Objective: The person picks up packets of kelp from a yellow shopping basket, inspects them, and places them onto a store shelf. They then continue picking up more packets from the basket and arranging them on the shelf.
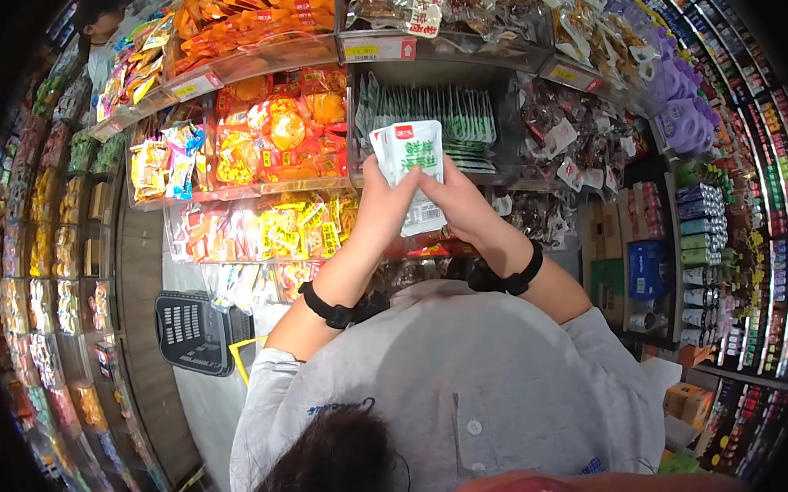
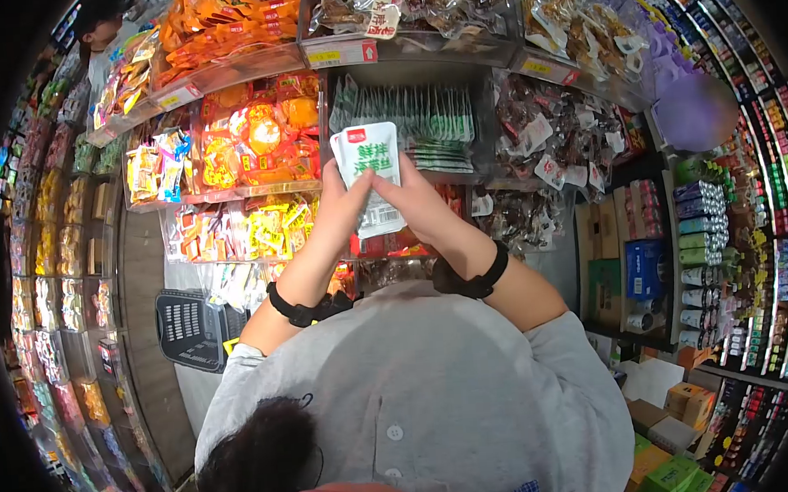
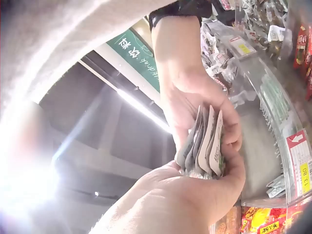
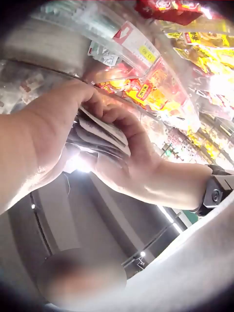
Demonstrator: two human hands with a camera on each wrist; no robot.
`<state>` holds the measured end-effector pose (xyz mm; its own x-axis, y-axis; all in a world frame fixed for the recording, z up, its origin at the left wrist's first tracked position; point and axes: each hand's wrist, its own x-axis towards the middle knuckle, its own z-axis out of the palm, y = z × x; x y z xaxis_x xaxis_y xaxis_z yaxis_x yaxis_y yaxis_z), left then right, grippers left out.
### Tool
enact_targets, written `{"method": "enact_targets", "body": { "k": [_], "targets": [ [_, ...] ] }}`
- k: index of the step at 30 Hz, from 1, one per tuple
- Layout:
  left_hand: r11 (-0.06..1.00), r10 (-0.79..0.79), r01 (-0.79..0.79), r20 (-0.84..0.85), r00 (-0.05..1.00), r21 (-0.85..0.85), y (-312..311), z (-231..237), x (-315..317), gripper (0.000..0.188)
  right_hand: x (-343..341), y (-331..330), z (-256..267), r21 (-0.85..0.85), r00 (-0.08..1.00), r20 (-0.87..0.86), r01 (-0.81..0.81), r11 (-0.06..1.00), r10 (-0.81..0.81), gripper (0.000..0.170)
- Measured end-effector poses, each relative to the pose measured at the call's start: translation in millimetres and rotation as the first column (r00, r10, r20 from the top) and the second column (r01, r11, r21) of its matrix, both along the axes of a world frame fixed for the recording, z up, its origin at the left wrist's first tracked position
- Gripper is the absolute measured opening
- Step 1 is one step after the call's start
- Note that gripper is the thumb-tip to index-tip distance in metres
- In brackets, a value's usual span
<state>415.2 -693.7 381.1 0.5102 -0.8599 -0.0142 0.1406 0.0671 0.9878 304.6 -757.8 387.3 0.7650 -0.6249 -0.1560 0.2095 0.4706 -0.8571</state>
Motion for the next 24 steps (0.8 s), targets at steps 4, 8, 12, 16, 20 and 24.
{"method": "enact_targets", "body": {
  "k": [4,8,12,16,20,24],
  "targets": [
    [0.996,-0.052,0.025,0.309,0.95,0.089,-19,3,20,0.067,0,-14,8,-0.06,0.997,0.053,0.066,0.996,-0.063,0.056],
    [0.958,-0.149,0.052,0.336,0.93,0.282,-62,-3,37,0.071,20,-43,-2,0.039,0.98,-0.113,0.167,0.985,-0.161,0.045],
    [0.923,-0.131,-0.066,0.471,0.872,0.378,-116,-16,60,0.069,54,-109,-31,0.418,0.997,0.033,0.044,0.907,-0.064,0.027],
    [0.877,-0.153,-0.123,0.513,0.845,0.465,-164,-54,90,0.072,98,-156,-70,0.451,0.995,-0.082,0.092,0.888,-0.061,0.031],
    [0.769,-0.275,-0.217,0.617,0.737,0.602,-182,-73,102,0.084,124,-172,-92,0.477,0.976,-0.197,0.176,0.861,-0.09,0.031],
    [0.667,-0.454,-0.16,0.567,0.687,0.728,-194,-88,116,0.094,135,-170,-93,0.47,0.95,-0.261,0.281,0.837,-0.173,0.028]
  ]
}}
